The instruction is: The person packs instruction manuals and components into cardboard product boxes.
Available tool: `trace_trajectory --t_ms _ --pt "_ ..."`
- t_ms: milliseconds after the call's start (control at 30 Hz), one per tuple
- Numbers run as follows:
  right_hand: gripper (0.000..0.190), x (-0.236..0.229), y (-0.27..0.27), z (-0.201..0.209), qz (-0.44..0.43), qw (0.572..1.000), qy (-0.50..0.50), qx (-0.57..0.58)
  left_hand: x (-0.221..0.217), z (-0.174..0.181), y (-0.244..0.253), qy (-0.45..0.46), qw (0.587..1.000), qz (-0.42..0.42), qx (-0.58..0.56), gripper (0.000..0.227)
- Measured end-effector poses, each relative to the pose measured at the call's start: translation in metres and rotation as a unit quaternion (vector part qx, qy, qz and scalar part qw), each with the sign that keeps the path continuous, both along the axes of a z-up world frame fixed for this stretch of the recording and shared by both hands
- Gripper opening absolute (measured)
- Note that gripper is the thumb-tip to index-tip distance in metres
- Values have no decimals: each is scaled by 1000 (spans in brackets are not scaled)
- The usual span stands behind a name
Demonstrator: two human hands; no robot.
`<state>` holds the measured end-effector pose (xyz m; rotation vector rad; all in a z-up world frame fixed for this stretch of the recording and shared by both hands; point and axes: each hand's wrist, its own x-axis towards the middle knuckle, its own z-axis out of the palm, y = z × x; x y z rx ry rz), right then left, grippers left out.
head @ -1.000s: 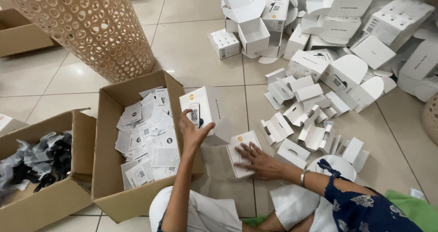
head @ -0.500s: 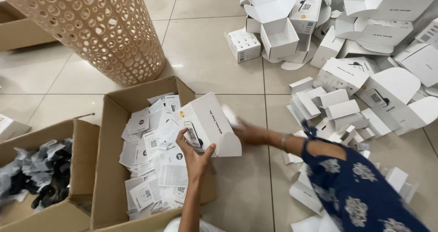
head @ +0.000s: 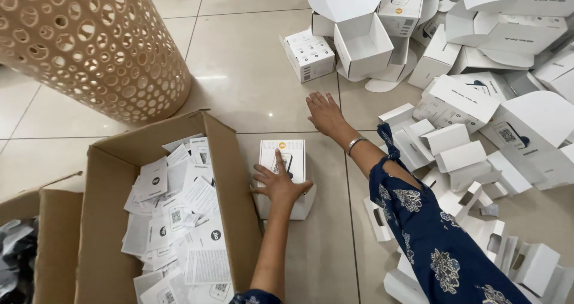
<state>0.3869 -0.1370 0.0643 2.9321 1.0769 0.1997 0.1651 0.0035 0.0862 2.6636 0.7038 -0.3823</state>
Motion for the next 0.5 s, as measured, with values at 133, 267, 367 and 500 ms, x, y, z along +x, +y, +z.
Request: trace_trajectory --t_ms 133,267,367,500 --pt "74 47 22 12 -43 996 44 71 48 12 2 108 994 -5 -11 152" --pt "82 104 48 25 -36 993 25 113 70 12 4 145 989 1 -13 156" --pt "88 135 58 13 -54 991 27 121 66 4 8 129 991 -6 -16 156" --pt "88 126 52 5 -104 987 54 109 71 -13 14 92 995 -26 -16 156"
